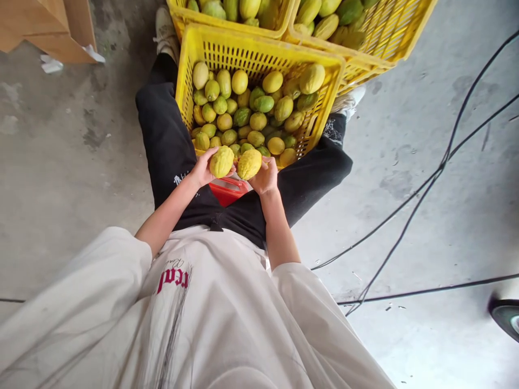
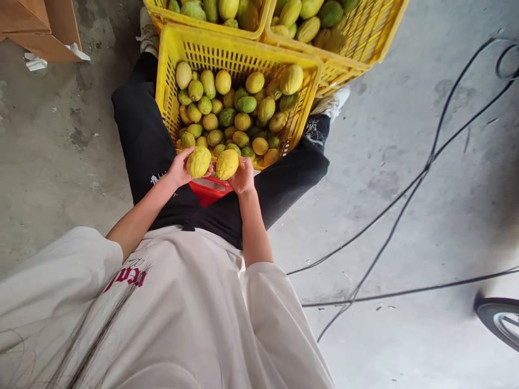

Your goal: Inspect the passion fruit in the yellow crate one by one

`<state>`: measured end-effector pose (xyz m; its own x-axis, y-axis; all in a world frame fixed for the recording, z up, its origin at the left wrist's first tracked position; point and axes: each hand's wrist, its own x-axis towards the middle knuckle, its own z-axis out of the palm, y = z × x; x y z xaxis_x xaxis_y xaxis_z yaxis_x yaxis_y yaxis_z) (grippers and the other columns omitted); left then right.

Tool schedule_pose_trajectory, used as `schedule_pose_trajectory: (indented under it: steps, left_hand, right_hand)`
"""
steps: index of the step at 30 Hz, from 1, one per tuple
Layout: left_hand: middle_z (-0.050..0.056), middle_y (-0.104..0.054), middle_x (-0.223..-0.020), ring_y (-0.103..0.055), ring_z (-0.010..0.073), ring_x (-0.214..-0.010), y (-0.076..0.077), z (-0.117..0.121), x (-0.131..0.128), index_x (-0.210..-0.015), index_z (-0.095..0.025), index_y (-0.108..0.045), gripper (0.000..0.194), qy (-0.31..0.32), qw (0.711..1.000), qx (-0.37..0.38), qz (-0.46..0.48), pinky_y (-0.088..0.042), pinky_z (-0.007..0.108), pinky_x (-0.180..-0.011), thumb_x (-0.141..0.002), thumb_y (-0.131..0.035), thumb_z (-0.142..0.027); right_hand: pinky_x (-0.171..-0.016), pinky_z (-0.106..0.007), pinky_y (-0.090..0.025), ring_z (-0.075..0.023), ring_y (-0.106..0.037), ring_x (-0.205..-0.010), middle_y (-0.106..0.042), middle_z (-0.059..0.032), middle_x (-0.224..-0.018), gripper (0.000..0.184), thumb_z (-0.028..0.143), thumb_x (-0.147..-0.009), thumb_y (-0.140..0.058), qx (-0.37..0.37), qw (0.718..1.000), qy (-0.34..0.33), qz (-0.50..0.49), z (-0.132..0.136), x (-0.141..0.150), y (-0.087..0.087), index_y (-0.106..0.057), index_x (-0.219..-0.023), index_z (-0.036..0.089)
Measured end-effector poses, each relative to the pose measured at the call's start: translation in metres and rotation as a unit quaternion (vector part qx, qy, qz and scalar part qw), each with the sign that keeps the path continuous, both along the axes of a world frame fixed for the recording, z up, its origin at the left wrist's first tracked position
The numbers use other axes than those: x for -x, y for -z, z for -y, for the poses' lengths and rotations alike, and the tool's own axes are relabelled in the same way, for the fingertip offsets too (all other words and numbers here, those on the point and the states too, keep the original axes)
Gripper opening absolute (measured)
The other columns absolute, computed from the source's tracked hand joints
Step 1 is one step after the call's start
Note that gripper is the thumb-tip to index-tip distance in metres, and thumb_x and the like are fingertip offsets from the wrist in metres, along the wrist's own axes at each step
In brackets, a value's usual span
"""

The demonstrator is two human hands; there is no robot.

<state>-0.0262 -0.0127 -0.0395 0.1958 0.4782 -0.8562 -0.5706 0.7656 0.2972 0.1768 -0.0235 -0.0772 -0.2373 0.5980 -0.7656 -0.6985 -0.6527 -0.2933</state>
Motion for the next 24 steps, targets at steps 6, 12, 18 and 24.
schedule_pose_trajectory:
  steps: [6,12,18,24]
  left_hand:
    - [0.009,-0.089,-0.101,-0.089,0.0278,-0.081,0.0060,0.0017,0.0043,-0.133,-0.020,-0.077,0.036,0.047,0.998,-0.016,-0.024,-0.072,0.034,-0.070,-0.112,-0.060,-0.044]
    - [0.013,-0.089,-0.103,-0.088,0.0263,-0.078,0.0023,-0.0008,0.0024,-0.130,-0.016,-0.078,0.047,0.018,0.999,-0.032,-0.029,-0.066,0.031,-0.061,-0.117,-0.050,-0.051]
    - [0.013,-0.091,-0.109,-0.092,0.0372,-0.111,0.0026,-0.0034,0.0040,-0.136,-0.017,-0.080,0.052,-0.012,0.999,-0.028,-0.032,-0.077,0.044,-0.085,-0.114,-0.054,-0.057]
    - [0.009,-0.090,-0.105,-0.091,0.0352,-0.117,0.0049,-0.0025,0.0019,-0.136,-0.022,-0.079,0.038,-0.045,0.997,0.013,-0.054,-0.078,0.042,-0.096,-0.115,-0.062,-0.048]
  right_hand:
    - [-0.057,-0.029,-0.067,-0.0226,-0.076,-0.070,-0.076,-0.0013,-0.084,0.033,0.058,-0.106,-0.073,0.014,1.000,-0.009,0.015,-0.0012,-0.0021,0.0029,-0.069,-0.114,0.026]
    - [-0.059,-0.032,-0.067,-0.0275,-0.080,-0.085,-0.083,-0.0070,-0.097,0.033,0.058,-0.107,-0.065,0.004,1.000,0.007,0.017,-0.0024,-0.0032,0.0009,-0.071,-0.113,0.026]
    - [-0.085,-0.054,-0.078,-0.0389,-0.085,-0.113,-0.085,-0.0114,-0.102,0.039,0.062,-0.102,-0.067,-0.015,0.999,0.018,-0.026,-0.0018,-0.0013,-0.0047,-0.072,-0.112,0.025]
    - [-0.079,-0.044,-0.078,-0.0324,-0.086,-0.100,-0.083,-0.0083,-0.097,0.039,0.064,-0.108,-0.064,0.007,0.999,0.043,-0.003,-0.0028,-0.0034,0.0015,-0.071,-0.112,0.025]
